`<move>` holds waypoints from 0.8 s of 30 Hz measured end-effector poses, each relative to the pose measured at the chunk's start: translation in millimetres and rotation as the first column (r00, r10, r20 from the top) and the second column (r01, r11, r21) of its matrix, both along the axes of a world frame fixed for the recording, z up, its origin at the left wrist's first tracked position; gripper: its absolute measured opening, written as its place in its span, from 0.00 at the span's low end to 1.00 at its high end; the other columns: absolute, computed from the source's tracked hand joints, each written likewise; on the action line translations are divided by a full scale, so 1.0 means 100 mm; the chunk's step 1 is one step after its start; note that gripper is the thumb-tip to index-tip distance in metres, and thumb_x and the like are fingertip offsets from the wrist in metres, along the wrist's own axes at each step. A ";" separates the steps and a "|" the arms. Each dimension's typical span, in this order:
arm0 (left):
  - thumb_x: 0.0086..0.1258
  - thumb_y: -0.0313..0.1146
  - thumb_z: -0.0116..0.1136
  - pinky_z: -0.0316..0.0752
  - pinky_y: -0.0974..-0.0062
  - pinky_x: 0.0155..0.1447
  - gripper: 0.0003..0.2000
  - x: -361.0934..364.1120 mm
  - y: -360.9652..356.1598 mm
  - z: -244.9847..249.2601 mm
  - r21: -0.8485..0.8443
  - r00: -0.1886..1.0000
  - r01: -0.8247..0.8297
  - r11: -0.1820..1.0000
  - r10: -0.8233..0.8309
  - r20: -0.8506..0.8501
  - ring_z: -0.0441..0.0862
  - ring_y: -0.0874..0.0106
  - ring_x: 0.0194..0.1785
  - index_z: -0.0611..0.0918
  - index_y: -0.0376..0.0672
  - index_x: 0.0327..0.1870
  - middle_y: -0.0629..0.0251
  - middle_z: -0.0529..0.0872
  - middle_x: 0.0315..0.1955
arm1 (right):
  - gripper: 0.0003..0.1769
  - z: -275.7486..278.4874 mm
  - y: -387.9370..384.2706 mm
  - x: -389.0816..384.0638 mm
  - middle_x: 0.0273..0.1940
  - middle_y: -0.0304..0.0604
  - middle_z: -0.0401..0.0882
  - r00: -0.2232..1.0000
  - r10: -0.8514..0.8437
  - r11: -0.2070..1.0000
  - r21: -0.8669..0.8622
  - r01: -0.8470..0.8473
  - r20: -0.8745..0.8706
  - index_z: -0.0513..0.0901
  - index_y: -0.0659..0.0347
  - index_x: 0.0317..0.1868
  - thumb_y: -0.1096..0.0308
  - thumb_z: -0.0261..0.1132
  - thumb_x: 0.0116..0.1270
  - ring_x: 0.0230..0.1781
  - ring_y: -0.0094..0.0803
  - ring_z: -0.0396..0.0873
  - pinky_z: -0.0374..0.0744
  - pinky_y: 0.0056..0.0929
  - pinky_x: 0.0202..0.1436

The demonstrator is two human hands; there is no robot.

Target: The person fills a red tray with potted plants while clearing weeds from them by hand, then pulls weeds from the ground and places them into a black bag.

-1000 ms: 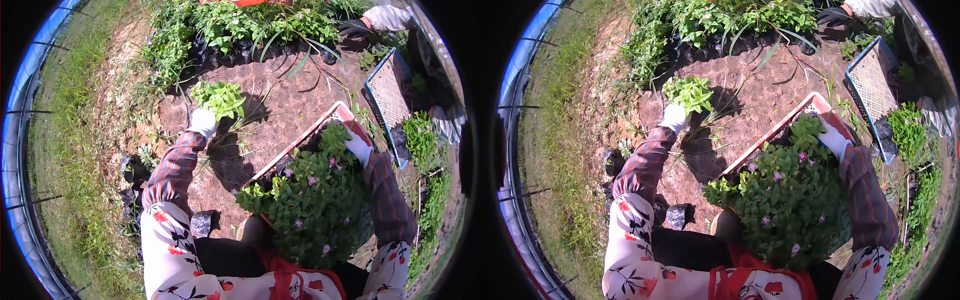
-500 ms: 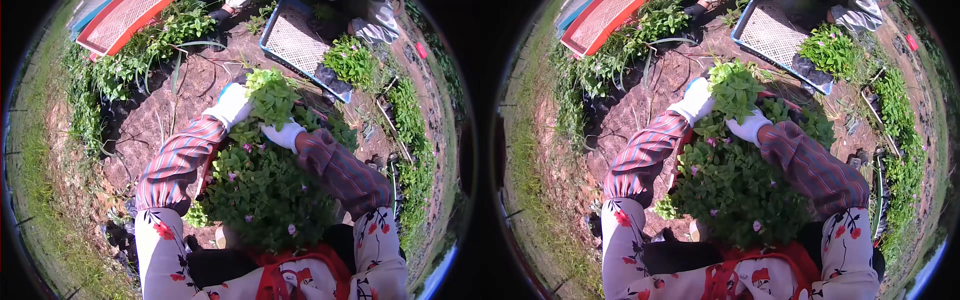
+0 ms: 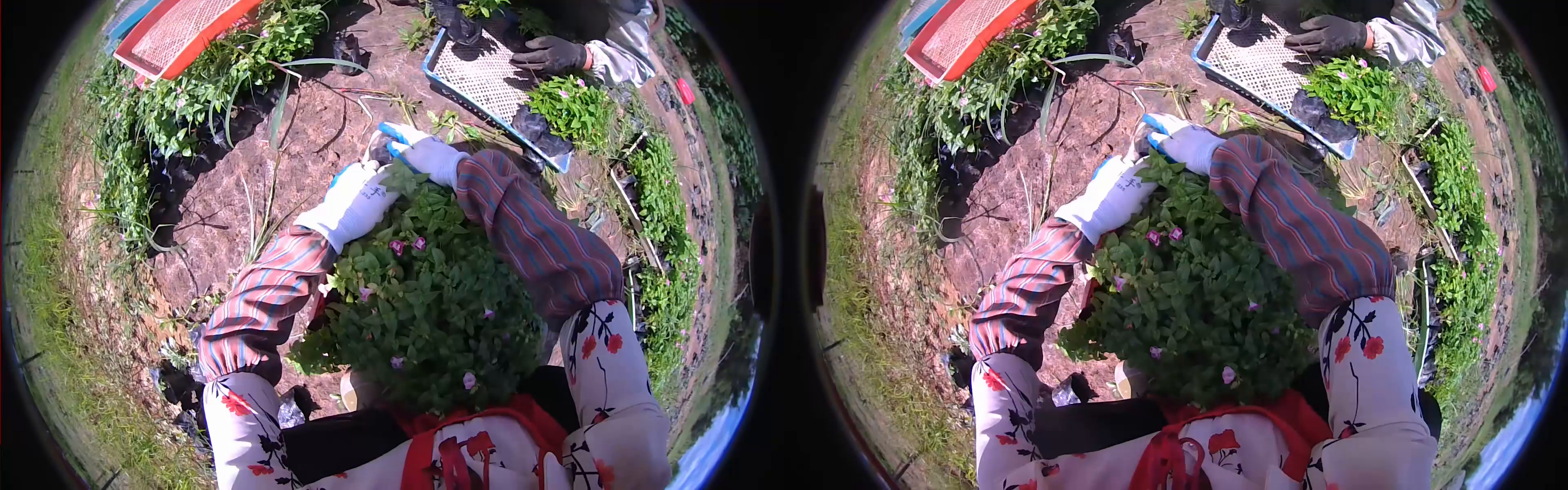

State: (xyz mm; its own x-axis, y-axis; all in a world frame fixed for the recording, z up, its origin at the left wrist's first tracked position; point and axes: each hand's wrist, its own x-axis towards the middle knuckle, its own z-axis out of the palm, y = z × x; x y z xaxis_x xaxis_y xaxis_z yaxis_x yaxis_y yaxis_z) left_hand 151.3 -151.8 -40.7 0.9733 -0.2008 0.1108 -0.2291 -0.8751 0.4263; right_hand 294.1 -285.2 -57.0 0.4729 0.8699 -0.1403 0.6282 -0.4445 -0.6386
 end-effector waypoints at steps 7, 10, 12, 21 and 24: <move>0.65 0.36 0.54 0.71 0.67 0.51 0.17 -0.86 0.49 -0.36 -0.383 0.913 -0.398 0.834 0.399 -0.080 0.77 0.57 0.47 0.73 0.37 0.52 0.51 0.78 0.43 | 0.29 0.48 0.21 0.30 0.65 0.47 0.61 0.996 -0.001 0.997 -0.079 0.008 0.086 0.58 0.56 0.67 0.51 0.44 0.72 0.66 0.38 0.58 0.56 0.29 0.68; 0.65 0.41 0.54 0.70 0.62 0.52 0.19 -1.01 0.48 -0.51 -0.437 0.931 -0.363 0.823 0.342 -0.129 0.76 0.53 0.48 0.74 0.38 0.52 0.48 0.78 0.43 | 0.27 0.73 0.45 0.55 0.66 0.48 0.60 0.989 0.020 0.942 0.328 -0.068 0.148 0.60 0.56 0.67 0.52 0.43 0.72 0.65 0.37 0.60 0.57 0.28 0.67; 0.66 0.41 0.53 0.70 0.63 0.52 0.20 -0.96 0.43 -0.77 -0.419 0.954 -0.290 0.860 0.294 -0.056 0.75 0.51 0.48 0.72 0.38 0.53 0.47 0.77 0.44 | 0.28 0.34 0.53 0.31 0.64 0.50 0.62 0.989 0.039 0.999 -0.010 -0.038 0.144 0.60 0.55 0.66 0.49 0.40 0.71 0.64 0.40 0.62 0.59 0.32 0.66; 0.61 0.37 0.53 0.69 0.63 0.53 0.20 -0.62 0.46 -0.78 -0.514 0.832 -0.349 0.783 0.007 -0.554 0.75 0.53 0.49 0.69 0.38 0.53 0.47 0.78 0.41 | 0.28 -0.23 0.43 0.26 0.54 0.51 0.74 0.999 0.040 0.996 -0.079 -0.040 0.005 0.68 0.58 0.61 0.47 0.47 0.69 0.55 0.40 0.72 0.66 0.29 0.59; 0.61 0.36 0.52 0.70 0.62 0.52 0.18 -0.64 0.48 -0.83 -0.497 0.871 -0.296 0.816 0.017 -0.490 0.76 0.52 0.47 0.70 0.38 0.51 0.47 0.79 0.39 | 0.28 -0.10 0.36 0.37 0.58 0.48 0.70 0.960 0.224 0.972 -0.107 -0.208 0.166 0.64 0.58 0.64 0.50 0.47 0.70 0.57 0.35 0.70 0.65 0.29 0.62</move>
